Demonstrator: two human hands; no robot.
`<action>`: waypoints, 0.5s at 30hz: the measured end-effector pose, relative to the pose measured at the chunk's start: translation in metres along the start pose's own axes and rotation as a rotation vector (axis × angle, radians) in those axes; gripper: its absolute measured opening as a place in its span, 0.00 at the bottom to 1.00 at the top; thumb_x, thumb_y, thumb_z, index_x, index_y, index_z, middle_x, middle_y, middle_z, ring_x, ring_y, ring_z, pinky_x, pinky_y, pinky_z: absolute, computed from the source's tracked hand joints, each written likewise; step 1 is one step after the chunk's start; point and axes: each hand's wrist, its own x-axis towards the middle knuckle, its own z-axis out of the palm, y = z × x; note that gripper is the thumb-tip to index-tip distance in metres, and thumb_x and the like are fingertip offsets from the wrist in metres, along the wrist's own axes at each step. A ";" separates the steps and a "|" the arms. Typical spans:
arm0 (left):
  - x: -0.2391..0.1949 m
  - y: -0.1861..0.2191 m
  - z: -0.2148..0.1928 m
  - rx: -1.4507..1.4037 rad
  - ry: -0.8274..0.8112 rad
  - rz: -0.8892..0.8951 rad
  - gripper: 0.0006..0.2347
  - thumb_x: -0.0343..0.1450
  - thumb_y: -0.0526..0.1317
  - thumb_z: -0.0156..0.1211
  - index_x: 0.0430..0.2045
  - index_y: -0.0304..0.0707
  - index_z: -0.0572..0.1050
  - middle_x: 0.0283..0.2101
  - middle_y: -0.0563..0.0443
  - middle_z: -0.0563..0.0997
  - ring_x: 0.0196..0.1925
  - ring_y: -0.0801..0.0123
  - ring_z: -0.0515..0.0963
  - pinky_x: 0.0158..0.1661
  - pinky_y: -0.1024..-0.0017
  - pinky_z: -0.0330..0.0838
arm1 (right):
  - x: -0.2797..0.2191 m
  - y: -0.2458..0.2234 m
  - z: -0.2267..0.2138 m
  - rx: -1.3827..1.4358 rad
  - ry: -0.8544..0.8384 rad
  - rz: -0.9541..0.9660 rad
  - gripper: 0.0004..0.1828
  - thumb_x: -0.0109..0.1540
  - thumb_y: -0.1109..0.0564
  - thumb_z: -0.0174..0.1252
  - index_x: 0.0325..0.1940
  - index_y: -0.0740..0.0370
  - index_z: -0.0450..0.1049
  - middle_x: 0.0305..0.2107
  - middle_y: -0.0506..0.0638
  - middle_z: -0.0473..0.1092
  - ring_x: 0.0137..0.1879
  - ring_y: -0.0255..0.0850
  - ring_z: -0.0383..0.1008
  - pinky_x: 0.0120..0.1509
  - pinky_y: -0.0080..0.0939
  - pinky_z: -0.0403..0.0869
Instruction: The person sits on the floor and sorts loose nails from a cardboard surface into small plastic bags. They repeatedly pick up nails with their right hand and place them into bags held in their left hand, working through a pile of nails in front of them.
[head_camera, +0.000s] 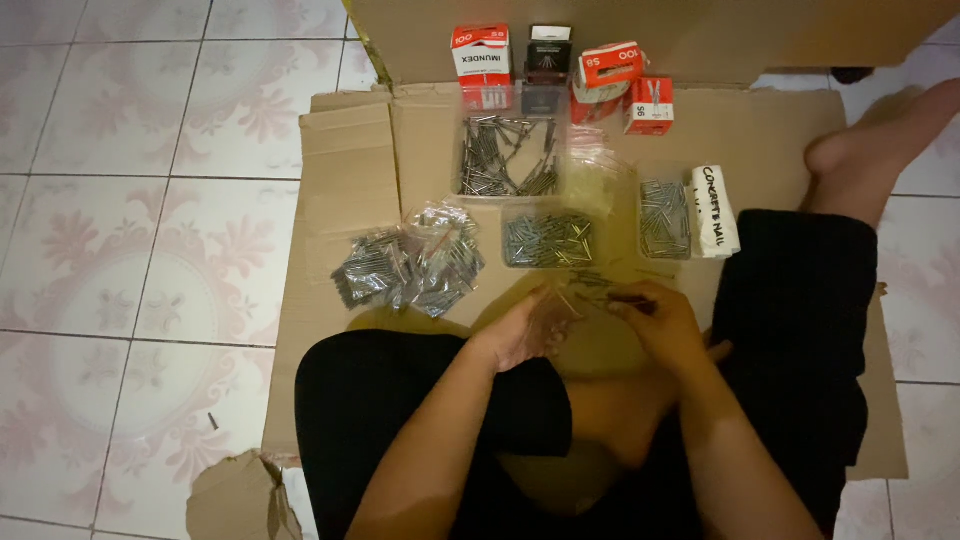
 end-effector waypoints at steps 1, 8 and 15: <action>0.001 -0.003 -0.003 0.001 0.000 0.000 0.38 0.74 0.72 0.39 0.73 0.46 0.55 0.59 0.44 0.63 0.54 0.56 0.66 0.58 0.57 0.64 | -0.001 -0.006 0.001 0.001 0.000 0.000 0.13 0.57 0.61 0.70 0.45 0.65 0.83 0.41 0.62 0.79 0.51 0.55 0.79 0.59 0.53 0.74; 0.034 -0.034 -0.036 0.017 -0.022 -0.058 0.36 0.75 0.67 0.44 0.74 0.43 0.54 0.69 0.40 0.64 0.64 0.50 0.68 0.62 0.53 0.64 | -0.006 -0.014 -0.003 -0.072 -0.053 0.109 0.21 0.54 0.60 0.73 0.51 0.66 0.81 0.43 0.68 0.78 0.56 0.64 0.77 0.64 0.59 0.71; 0.040 -0.048 -0.037 0.042 -0.076 -0.124 0.31 0.76 0.63 0.49 0.66 0.37 0.65 0.60 0.44 0.72 0.56 0.54 0.70 0.56 0.57 0.68 | 0.001 -0.006 -0.013 -0.033 0.004 0.117 0.20 0.55 0.59 0.73 0.52 0.64 0.81 0.41 0.64 0.79 0.54 0.59 0.78 0.63 0.56 0.73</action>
